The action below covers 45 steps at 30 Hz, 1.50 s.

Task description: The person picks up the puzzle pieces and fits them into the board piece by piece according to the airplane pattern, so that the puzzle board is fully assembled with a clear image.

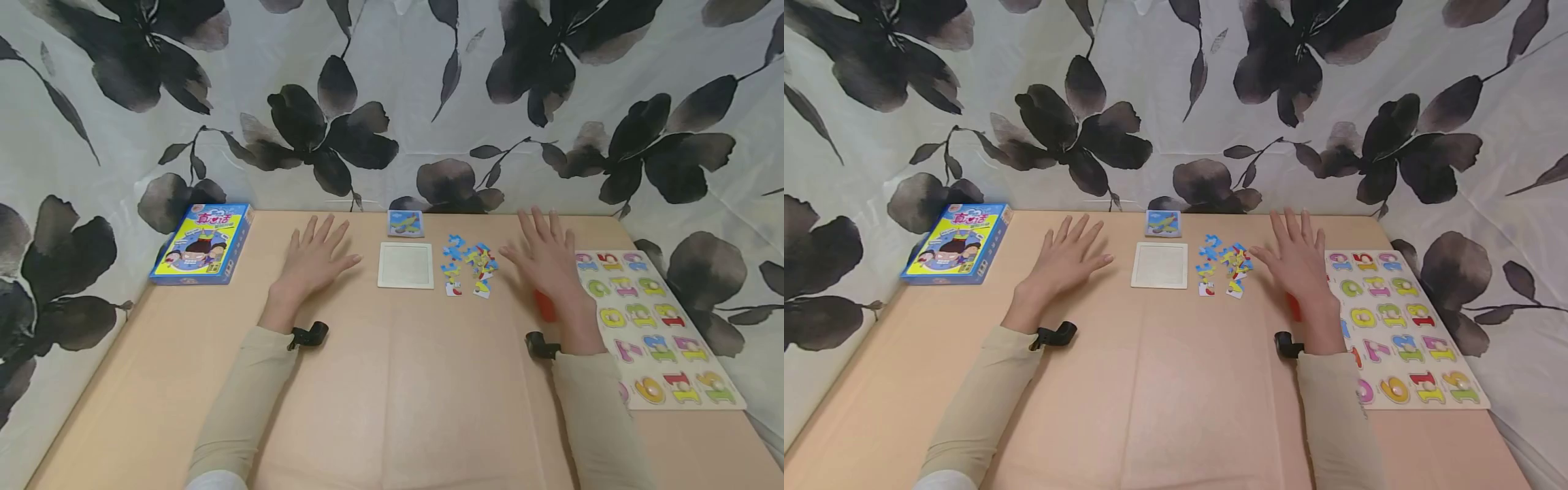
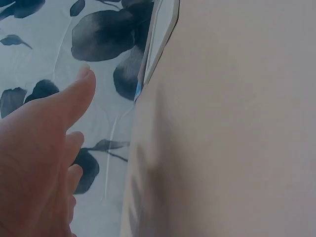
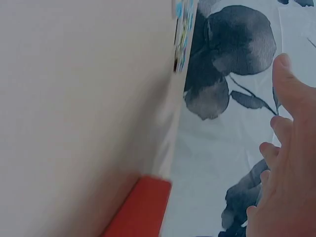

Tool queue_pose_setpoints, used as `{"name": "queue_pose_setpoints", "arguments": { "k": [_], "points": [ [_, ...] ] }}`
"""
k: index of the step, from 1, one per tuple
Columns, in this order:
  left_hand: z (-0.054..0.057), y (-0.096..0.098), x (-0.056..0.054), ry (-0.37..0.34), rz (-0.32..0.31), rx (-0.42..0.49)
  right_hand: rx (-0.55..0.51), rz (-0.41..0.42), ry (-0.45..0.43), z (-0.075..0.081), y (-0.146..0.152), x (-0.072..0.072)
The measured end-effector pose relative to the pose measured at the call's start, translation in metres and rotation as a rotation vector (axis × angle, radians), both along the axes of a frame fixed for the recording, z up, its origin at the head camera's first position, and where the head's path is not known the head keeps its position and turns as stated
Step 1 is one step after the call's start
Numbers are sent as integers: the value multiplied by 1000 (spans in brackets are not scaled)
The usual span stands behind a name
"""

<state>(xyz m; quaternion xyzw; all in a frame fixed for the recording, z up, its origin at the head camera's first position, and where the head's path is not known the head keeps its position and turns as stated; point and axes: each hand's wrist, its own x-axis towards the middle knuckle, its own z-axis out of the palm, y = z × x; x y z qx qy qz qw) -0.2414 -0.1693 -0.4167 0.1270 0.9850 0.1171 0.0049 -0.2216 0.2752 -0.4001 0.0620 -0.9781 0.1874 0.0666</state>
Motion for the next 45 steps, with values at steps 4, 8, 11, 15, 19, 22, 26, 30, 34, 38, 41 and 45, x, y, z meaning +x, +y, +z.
{"name": "queue_pose_setpoints", "arguments": {
  "k": [4, 8, 11, 15, 19, 22, 26, 30, 34, 38, 41, 45],
  "points": [
    [-3, 8, 2, -23, -27, -6, -18, 19, 9, 1, -9, -7],
    [-4, 15, 5, -42, -67, -11, -38, 38, 6, 1, -17, -15],
    [-5, 20, 6, -52, -88, -6, -53, 56, 1, 2, -23, -21],
    [-7, 23, 8, -61, -110, 10, -68, 84, -8, 2, -32, -28],
    [-8, 25, 8, -71, -124, 24, -72, 106, -22, 1, -44, -36],
    [-9, 28, 8, -96, -135, 23, -65, 119, -36, -2, -52, -43],
    [-7, 33, 7, -145, -155, 22, -41, 139, -66, -5, -63, -53],
    [-8, 38, 7, -165, -171, 16, 6, 168, -88, -8, -75, -62],
    [-9, 41, 7, -155, -192, 1, 39, 211, -105, -11, -84, -67],
    [-8, 44, 7, -156, -224, 3, -20, 209, -191, -12, -90, -67],
    [-9, 47, 6, -159, -243, 1, -53, 197, -240, -12, -92, -68],
    [-11, 49, 5, -153, -255, -16, -41, 201, -235, -13, -94, -69]
  ]
}}
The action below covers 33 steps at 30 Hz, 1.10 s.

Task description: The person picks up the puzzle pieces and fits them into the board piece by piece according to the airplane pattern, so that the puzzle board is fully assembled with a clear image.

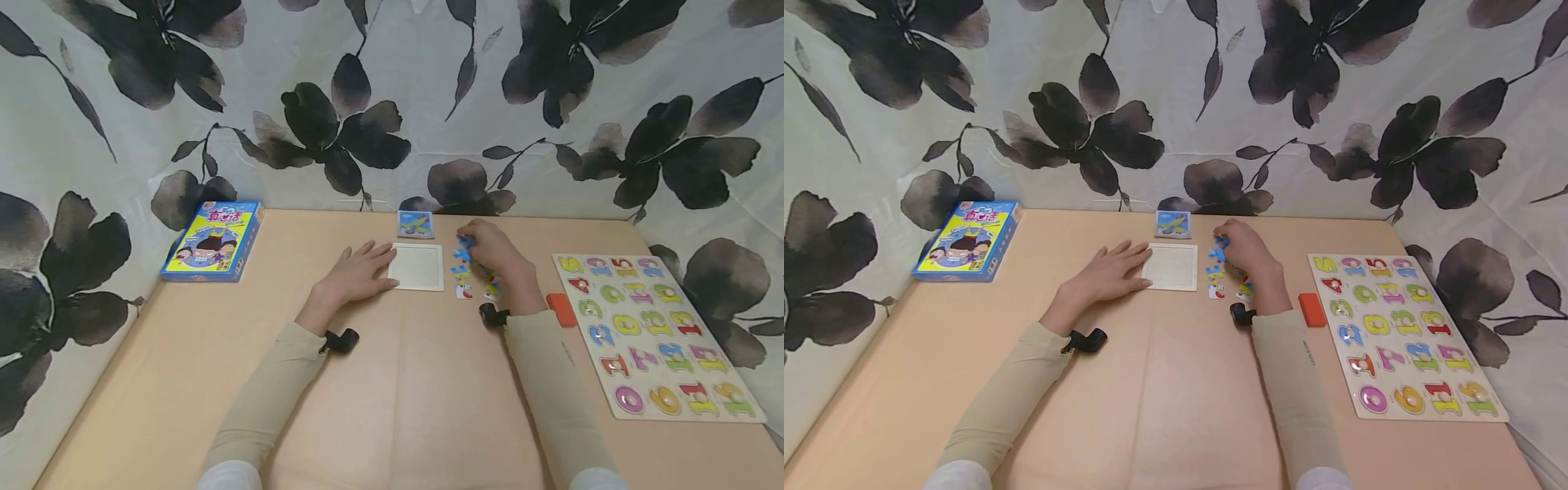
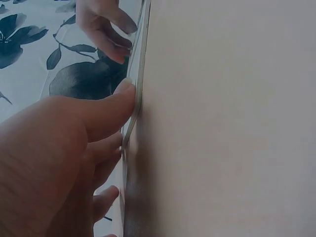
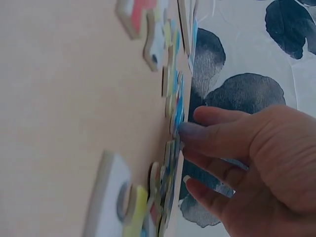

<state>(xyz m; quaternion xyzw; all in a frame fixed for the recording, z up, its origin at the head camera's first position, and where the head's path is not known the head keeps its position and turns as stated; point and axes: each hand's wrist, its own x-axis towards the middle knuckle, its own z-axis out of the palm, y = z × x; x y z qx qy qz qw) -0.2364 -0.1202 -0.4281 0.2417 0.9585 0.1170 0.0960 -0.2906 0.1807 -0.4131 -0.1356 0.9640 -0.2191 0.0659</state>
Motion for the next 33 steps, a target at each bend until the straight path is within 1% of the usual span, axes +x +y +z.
{"name": "queue_pose_setpoints", "arguments": {
  "k": [3, 9, 13, 16, 19, 21, 24, 26, 30, 33],
  "points": [
    [-1, -1, -1, -3, 2, -2, 1, -5, 14, -1, -2, -2],
    [0, 1, -2, -10, 8, 10, 17, -15, 35, -3, 4, -6],
    [1, 2, 0, -21, 7, 15, 9, -44, 54, -6, 8, -7],
    [2, 2, 2, -32, 10, 25, -24, -62, 84, -6, 11, -5],
    [2, 2, 2, -35, 12, 35, -65, -85, 105, -1, 14, -1],
    [1, 2, 2, -29, 14, 35, -97, -99, 109, 2, 16, 3],
    [1, 3, 2, -29, 20, 40, -153, -116, 91, 6, 19, 7],
    [1, 3, 2, -39, 24, 48, -182, -115, 86, 7, 20, 9],
    [2, 4, 3, -61, 25, 66, -207, -96, 101, 7, 19, 11],
    [3, 4, 4, -62, 30, 66, -233, -95, 100, 8, 14, 14]
  ]
}}
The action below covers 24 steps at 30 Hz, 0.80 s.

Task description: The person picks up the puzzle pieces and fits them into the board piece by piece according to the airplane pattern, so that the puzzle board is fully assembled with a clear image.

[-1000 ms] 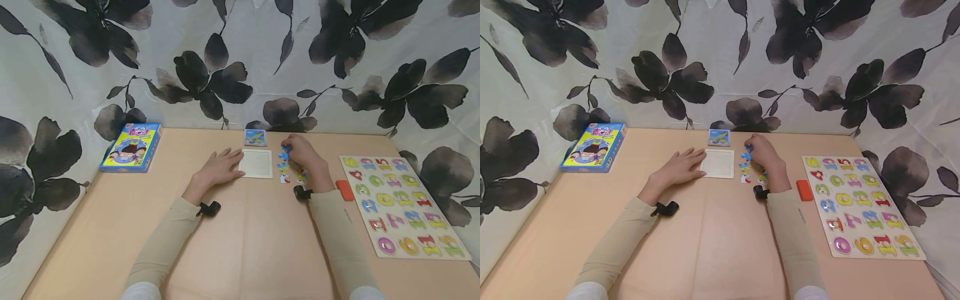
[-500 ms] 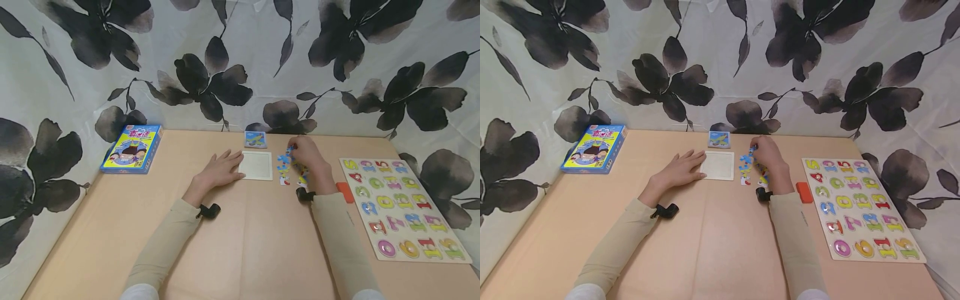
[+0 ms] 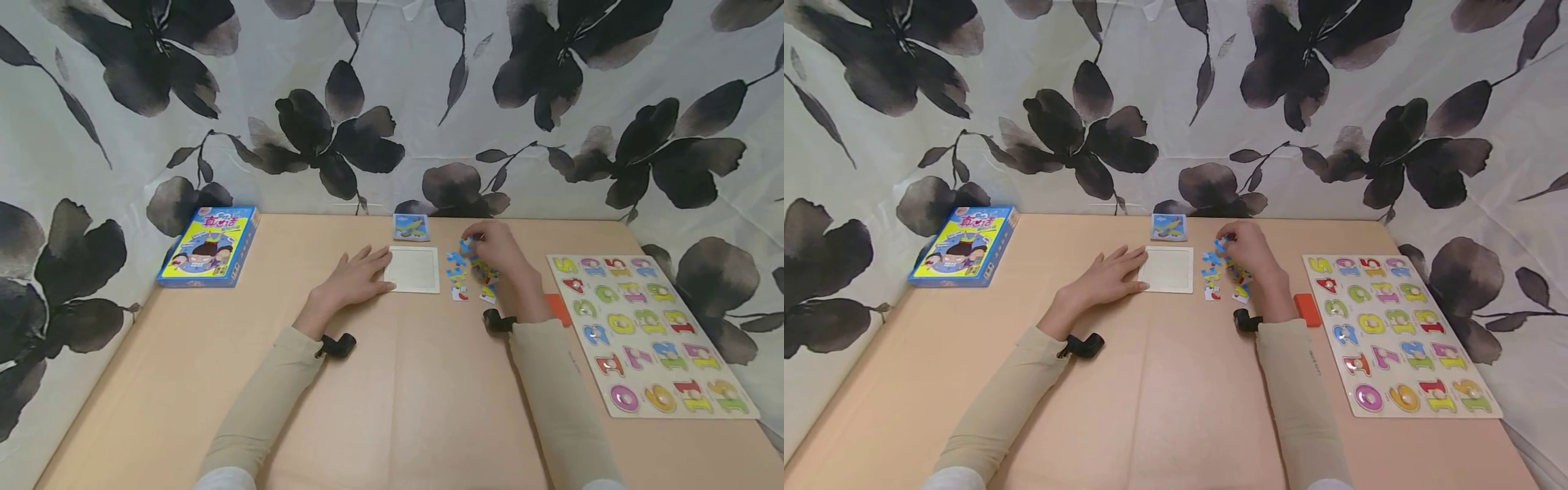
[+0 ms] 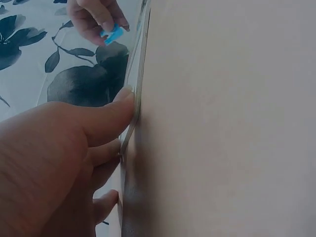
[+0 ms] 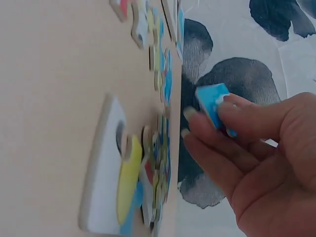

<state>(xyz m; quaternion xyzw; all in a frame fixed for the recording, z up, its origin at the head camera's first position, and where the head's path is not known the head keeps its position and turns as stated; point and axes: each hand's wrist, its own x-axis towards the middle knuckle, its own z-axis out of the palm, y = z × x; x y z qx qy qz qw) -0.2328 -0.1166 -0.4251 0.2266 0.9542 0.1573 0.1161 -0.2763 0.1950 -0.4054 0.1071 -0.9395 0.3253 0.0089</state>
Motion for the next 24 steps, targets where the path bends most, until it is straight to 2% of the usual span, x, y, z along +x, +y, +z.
{"name": "queue_pose_setpoints", "arguments": {
  "k": [9, 15, 18, 24],
  "points": [
    [4, 0, 3, -13, 5, 26, -118, -24, -28, 4, -21, 15],
    [3, 0, 1, -7, 3, 28, -200, -12, -23, 2, -39, 16],
    [3, 1, 1, -2, 0, 21, -267, -17, -46, -1, -50, 14],
    [1, 1, 0, -7, -3, 22, -379, -72, -161, -6, -76, 12]
  ]
}}
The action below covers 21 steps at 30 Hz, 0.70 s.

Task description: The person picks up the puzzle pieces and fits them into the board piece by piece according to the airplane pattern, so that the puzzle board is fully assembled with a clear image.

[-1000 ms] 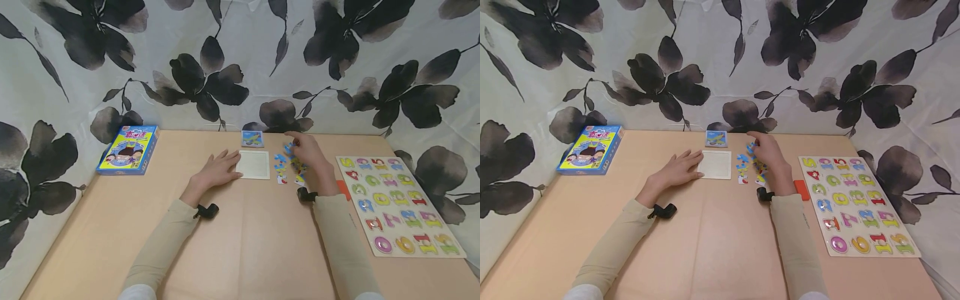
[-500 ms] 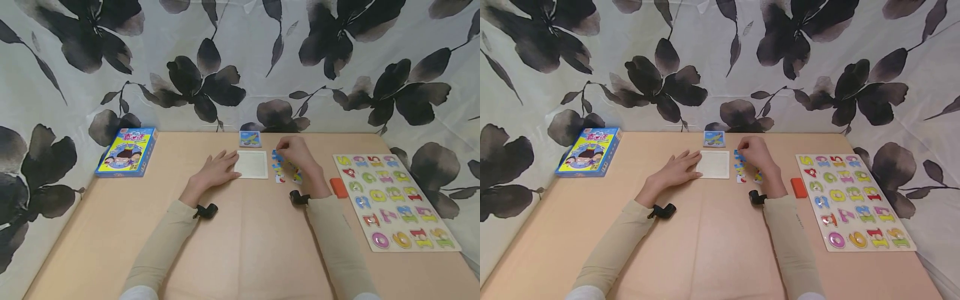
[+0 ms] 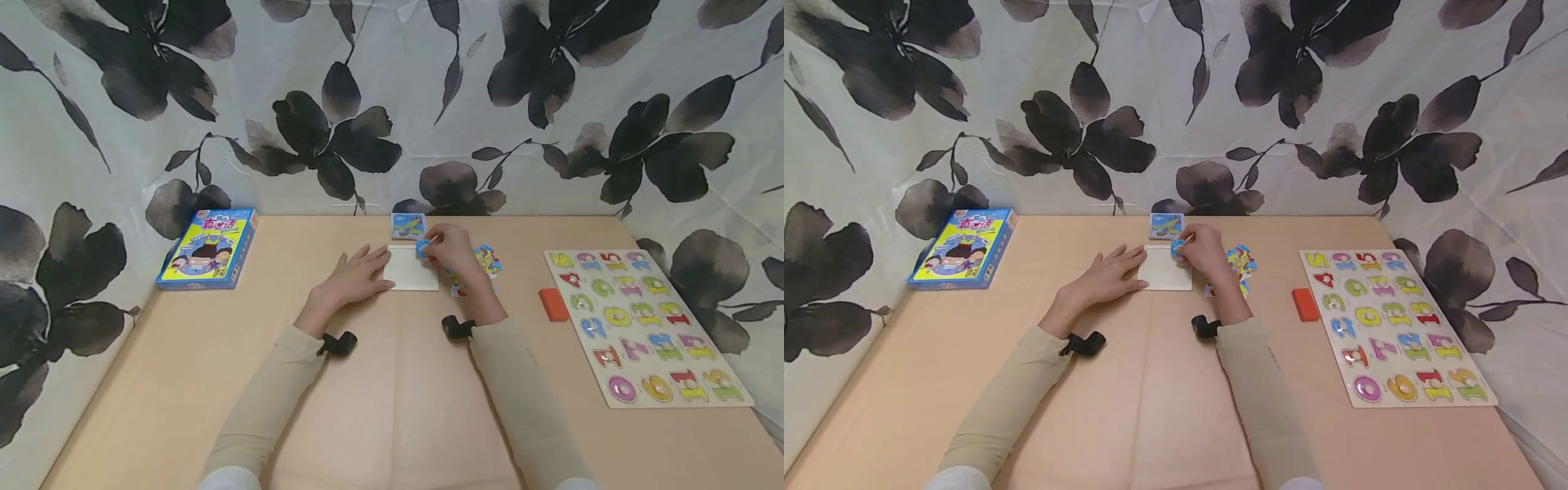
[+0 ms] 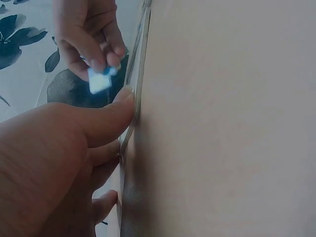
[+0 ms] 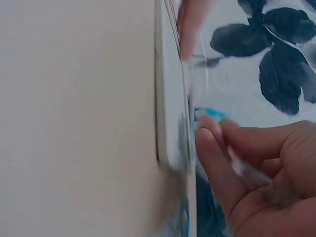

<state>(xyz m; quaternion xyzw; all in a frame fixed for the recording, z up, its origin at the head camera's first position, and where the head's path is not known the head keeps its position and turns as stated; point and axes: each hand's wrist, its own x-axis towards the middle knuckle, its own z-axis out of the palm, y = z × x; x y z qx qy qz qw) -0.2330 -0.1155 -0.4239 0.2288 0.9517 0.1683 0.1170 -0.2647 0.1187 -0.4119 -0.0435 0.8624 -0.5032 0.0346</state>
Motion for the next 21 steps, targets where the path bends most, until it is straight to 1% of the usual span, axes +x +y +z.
{"name": "queue_pose_setpoints", "arguments": {
  "k": [5, 8, 11, 16, 21],
  "points": [
    [-3, 0, -2, 14, 6, 14, -47, -44, -121, -8, -19, -3],
    [-6, 0, -1, 3, -1, 7, -46, -53, -158, -12, -28, -2],
    [-7, 1, 1, -6, -1, 0, 10, -35, -136, -13, -35, -1],
    [-2, 2, 1, 15, -1, 24, 103, -26, -56, -10, -42, -3],
    [-1, 0, 1, 8, 5, 23, 149, -1, -54, -9, -46, -5]
  ]
}}
